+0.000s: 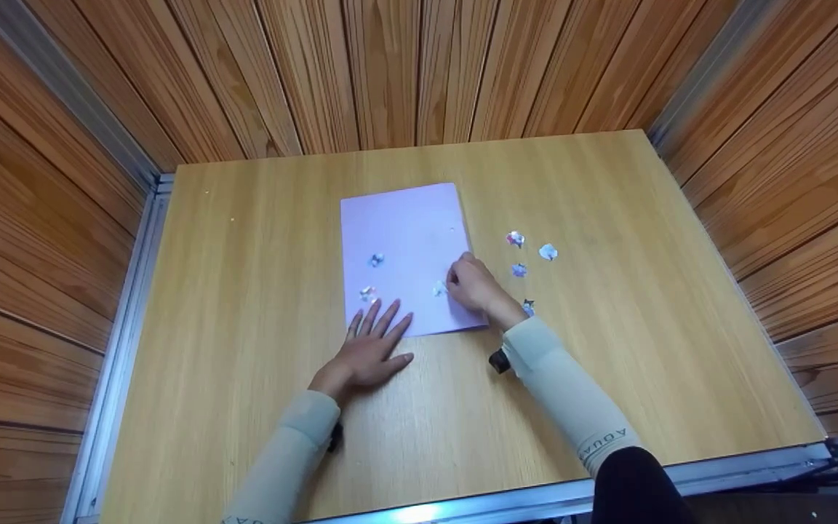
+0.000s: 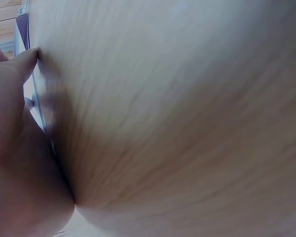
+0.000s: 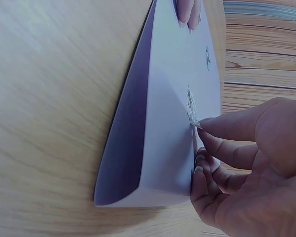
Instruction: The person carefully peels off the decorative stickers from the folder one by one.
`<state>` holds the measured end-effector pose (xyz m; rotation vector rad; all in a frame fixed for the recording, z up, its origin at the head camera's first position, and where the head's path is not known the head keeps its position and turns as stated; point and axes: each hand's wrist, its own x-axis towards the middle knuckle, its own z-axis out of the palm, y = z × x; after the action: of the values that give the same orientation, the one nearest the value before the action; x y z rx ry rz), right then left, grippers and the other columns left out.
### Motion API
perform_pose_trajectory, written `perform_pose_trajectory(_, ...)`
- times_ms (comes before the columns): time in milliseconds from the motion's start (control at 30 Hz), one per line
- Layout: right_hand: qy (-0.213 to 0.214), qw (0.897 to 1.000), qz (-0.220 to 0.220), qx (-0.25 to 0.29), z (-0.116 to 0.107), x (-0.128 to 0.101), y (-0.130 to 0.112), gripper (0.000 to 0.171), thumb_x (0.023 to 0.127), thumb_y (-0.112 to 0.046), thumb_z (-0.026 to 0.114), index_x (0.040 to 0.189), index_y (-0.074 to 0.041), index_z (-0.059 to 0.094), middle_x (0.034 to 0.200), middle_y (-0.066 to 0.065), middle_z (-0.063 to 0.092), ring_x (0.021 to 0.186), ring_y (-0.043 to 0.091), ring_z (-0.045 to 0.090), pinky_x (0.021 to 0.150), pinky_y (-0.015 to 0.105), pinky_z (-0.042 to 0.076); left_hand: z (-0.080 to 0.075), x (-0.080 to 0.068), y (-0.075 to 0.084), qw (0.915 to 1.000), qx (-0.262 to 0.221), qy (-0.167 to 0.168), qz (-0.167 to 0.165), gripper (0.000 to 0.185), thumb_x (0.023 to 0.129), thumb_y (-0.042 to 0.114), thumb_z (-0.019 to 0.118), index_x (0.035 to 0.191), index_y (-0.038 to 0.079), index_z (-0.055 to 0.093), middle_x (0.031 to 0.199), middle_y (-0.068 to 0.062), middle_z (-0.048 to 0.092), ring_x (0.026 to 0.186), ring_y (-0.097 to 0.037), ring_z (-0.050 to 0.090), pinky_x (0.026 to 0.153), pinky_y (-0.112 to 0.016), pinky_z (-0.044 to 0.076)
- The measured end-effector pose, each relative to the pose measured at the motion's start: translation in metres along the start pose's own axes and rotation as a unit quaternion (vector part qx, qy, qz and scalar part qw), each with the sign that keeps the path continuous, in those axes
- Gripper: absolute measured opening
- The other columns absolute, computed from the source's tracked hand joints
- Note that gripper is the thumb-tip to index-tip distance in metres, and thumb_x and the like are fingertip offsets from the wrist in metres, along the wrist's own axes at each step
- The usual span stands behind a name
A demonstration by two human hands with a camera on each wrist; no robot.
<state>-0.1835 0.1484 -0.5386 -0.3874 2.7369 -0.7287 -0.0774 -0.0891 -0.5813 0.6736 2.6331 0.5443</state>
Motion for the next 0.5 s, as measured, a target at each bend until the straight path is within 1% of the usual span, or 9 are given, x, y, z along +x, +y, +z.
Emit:
perform_pose_trajectory(233, -0.015, 1.0, 0.011, 0.016, -0.0014, -0.002, -0.0015, 0.014, 0.101, -0.011, 0.061, 0.104, 0.0, 0.068, 0.106, 0.012, 0.056, 0.095, 0.028, 0.057, 0.084, 0.04, 0.053, 0.0007, -0.0001, 0.0001, 1.0, 0.002, 0.001, -0.004, 0.074, 0.105, 0.056, 0.043, 0.166, 0.026, 0.015, 0.174, -0.003, -0.003, 0.157, -0.035, -0.011, 0.124, -0.059, -0.007)
perform_pose_trajectory(500, -0.024, 0.999, 0.008, 0.024, -0.0023, -0.0031, -0.002, 0.016, 0.101, -0.013, 0.061, 0.107, 0.0, 0.068, 0.108, 0.012, 0.056, 0.097, 0.028, 0.058, 0.086, 0.04, 0.053, 0.0008, -0.0013, 0.0007, 1.0, -0.002, 0.001, -0.002, 0.074, 0.105, 0.055, 0.043, 0.166, 0.025, 0.014, 0.173, -0.004, -0.003, 0.157, -0.035, -0.01, 0.123, -0.059, -0.007)
